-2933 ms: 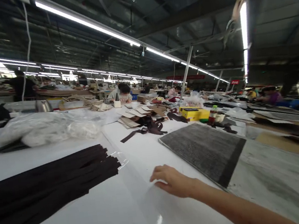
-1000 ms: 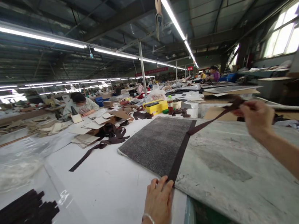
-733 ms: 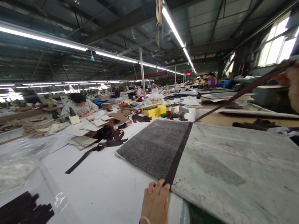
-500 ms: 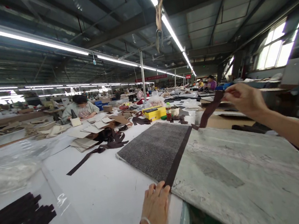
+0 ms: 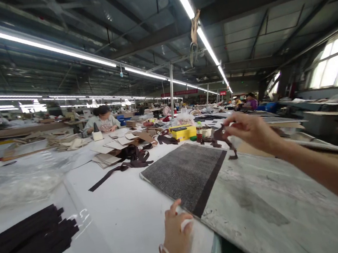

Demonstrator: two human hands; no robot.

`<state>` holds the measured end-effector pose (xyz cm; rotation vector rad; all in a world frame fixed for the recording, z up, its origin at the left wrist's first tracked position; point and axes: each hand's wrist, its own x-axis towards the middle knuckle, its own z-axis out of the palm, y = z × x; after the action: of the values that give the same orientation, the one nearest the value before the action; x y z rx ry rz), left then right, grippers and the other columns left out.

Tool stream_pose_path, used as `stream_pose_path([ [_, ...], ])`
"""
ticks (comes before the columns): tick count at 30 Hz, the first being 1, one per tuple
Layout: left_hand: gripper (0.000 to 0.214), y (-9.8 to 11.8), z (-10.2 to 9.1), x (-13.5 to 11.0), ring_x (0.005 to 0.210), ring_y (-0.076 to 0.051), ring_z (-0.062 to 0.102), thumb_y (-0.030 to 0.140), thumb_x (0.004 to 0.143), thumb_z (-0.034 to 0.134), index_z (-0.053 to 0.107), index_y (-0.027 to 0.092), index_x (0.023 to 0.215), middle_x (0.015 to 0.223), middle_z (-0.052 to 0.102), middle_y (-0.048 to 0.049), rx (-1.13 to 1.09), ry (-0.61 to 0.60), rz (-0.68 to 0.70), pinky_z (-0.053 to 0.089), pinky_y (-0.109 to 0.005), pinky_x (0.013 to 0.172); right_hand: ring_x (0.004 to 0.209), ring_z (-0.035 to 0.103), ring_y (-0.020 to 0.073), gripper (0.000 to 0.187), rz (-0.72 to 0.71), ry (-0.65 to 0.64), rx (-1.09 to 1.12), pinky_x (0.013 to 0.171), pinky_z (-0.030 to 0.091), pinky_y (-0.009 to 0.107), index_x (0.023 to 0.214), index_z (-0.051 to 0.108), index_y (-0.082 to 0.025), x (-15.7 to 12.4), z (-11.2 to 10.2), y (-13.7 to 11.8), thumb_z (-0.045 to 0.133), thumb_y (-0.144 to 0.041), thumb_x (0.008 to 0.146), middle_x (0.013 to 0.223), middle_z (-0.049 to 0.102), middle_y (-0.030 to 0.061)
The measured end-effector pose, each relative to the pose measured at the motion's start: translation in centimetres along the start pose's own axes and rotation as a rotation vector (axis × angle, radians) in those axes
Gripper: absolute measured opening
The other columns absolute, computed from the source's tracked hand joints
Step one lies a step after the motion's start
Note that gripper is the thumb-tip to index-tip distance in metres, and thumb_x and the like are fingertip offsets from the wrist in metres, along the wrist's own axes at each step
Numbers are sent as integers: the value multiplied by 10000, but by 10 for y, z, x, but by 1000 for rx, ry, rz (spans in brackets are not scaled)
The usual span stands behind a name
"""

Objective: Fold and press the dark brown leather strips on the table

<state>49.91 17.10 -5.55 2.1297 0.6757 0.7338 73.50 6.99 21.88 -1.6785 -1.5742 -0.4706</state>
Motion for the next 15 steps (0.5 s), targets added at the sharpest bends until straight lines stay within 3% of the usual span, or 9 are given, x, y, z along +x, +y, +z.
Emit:
stream_pose_path([
  [2,282,-1,-21,-7,1080,-278,537,254,824,458,680,165,972,1310,528,-132,-132,51,-76,434,-436,915,615,629,128,185,-89,-173,111,576,492,216,896,586,-182,-19,37,-26,561,-366,886,722,661,-3],
  [6,369,11,-79,-47,962,-216,599,433,895,434,597,179,1107,1067,646,-88,-351,148,-147,489,-347,815,633,576,129,202,-246,-406,322,554,458,229,869,572,-208,-56,111,-85,451,-359,927,795,612,23],
  [11,481,34,-133,-107,980,-203,567,458,746,679,520,183,1108,1074,607,-97,-486,406,-187,475,-299,787,738,565,159,148,-354,-530,506,641,443,268,881,563,-227,-96,186,-158,441,-288,939,854,590,32],
  [15,334,33,-158,-146,789,-173,575,373,668,705,565,180,902,830,624,-39,-521,625,-312,448,-265,661,742,574,168,123,-396,-633,622,659,451,288,916,551,-245,-122,223,-213,431,-255,942,894,585,33],
])
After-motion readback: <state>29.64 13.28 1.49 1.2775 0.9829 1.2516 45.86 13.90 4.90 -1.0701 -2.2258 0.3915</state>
